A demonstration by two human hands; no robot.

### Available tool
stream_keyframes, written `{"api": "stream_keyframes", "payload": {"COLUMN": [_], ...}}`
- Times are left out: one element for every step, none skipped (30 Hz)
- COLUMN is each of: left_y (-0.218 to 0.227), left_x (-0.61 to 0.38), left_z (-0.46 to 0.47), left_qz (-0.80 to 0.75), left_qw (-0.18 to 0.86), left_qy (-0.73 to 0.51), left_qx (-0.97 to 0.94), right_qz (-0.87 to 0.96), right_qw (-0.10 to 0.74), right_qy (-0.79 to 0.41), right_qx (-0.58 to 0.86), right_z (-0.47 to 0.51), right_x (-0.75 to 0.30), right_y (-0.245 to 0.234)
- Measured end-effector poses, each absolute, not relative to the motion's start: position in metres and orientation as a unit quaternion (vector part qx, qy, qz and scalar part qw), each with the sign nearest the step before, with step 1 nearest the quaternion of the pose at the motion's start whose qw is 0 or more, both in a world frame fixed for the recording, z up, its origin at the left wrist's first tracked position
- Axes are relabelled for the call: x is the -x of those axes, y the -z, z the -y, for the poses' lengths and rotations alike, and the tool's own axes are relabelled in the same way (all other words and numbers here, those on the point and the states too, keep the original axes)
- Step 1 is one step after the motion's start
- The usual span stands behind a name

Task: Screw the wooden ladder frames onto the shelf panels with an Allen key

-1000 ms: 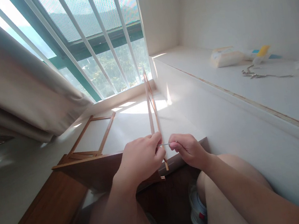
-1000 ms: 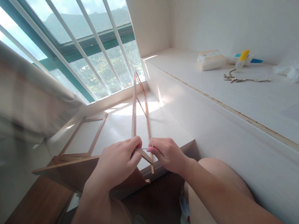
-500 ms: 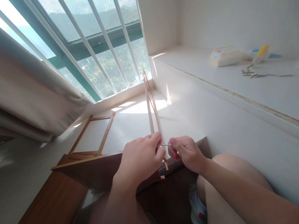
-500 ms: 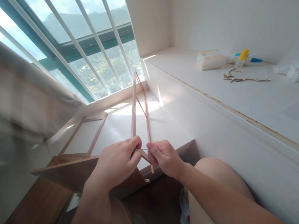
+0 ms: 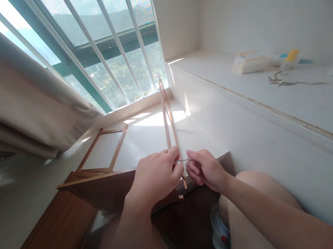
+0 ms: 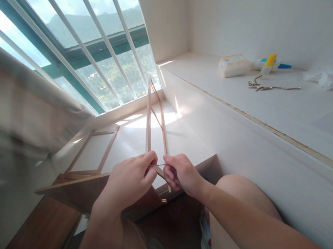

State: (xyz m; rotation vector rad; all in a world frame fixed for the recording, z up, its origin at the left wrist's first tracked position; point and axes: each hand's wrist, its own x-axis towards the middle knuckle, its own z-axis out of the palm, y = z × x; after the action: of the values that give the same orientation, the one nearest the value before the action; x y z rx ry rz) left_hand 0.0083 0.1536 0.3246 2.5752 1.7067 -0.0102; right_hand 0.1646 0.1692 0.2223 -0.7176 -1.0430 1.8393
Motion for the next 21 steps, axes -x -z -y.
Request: {"api": "stream_keyframes", "payload": {"left_y": [-0.325, -0.325, -0.325, -0.325, -0.325, -0.325, -0.325, -0.324, -0.324, -0.324, -0.324, -0.324, -0.323, -0.323, -0.323, -0.323, -0.323, -0.323, -0.323, -0.323, -0.323], "left_x": [-0.009, -0.009, -0.009, -0.008, -0.008, -0.008, -0.008, -0.007, -0.007, -0.007, -0.007, -0.007, -0.007, -0.007, -0.007, -0.007, -0.007, -0.007, -0.007, -0.006, -0.006], "left_z": [-0.154, -0.154, -0.154, -0.154, -0.154, -0.154, -0.154, -0.154, -0.154, -0.154, -0.154, -0.154, -0.154, -0.154, -0.154, -0.154, -0.154, -0.153, -0.153, -0.153, -0.153], "left_qz": [-0.554, -0.555, -0.555, -0.555, -0.554, -0.552, -0.551, -0.549, -0.547, -0.547, -0.548, -0.550, -0.552, -0.553, -0.554, -0.553, -0.552, -0.550, -0.549, -0.549, -0.548], "left_qw": [0.027, 0.029, 0.030, 0.031, 0.032, 0.033, 0.033, 0.033, 0.033, 0.033, 0.034, 0.035, 0.036, 0.038, 0.039, 0.040, 0.040, 0.040, 0.039, 0.038, 0.037], "left_qy": [0.005, 0.007, 0.008, 0.008, 0.007, 0.005, 0.003, 0.001, -0.001, -0.002, -0.002, -0.001, 0.000, 0.000, -0.001, -0.003, -0.005, -0.008, -0.010, -0.012, -0.014], "left_qx": [-0.832, -0.831, -0.831, -0.831, -0.832, -0.833, -0.834, -0.835, -0.836, -0.836, -0.836, -0.835, -0.833, -0.832, -0.832, -0.832, -0.833, -0.834, -0.835, -0.835, -0.835], "right_qz": [0.416, 0.421, 0.433, 0.451, 0.474, 0.499, 0.527, 0.557, 0.590, 0.625, 0.658, 0.688, 0.714, 0.734, 0.751, 0.766, 0.778, 0.789, 0.797, 0.802, 0.805], "right_qw": [0.434, 0.432, 0.433, 0.437, 0.440, 0.444, 0.448, 0.451, 0.453, 0.452, 0.451, 0.448, 0.445, 0.443, 0.443, 0.442, 0.441, 0.439, 0.437, 0.436, 0.435], "right_qy": [-0.746, -0.743, -0.733, -0.718, -0.696, -0.671, -0.641, -0.607, -0.569, -0.527, -0.484, -0.441, -0.402, -0.369, -0.341, -0.318, -0.297, -0.280, -0.266, -0.256, -0.250], "right_qx": [0.288, 0.290, 0.295, 0.301, 0.311, 0.322, 0.332, 0.342, 0.351, 0.357, 0.360, 0.362, 0.361, 0.358, 0.351, 0.343, 0.334, 0.326, 0.320, 0.317, 0.317], "right_z": [-0.170, -0.170, -0.170, -0.171, -0.171, -0.171, -0.170, -0.170, -0.170, -0.170, -0.170, -0.170, -0.171, -0.172, -0.172, -0.173, -0.173, -0.174, -0.174, -0.175, -0.175], "right_x": [-0.165, -0.165, -0.165, -0.166, -0.167, -0.169, -0.171, -0.173, -0.175, -0.177, -0.179, -0.181, -0.183, -0.185, -0.187, -0.188, -0.189, -0.189, -0.190, -0.190, -0.190], "right_y": [-0.222, -0.222, -0.222, -0.223, -0.223, -0.224, -0.225, -0.227, -0.228, -0.229, -0.229, -0.230, -0.230, -0.231, -0.231, -0.231, -0.232, -0.232, -0.232, -0.233, -0.233]}}
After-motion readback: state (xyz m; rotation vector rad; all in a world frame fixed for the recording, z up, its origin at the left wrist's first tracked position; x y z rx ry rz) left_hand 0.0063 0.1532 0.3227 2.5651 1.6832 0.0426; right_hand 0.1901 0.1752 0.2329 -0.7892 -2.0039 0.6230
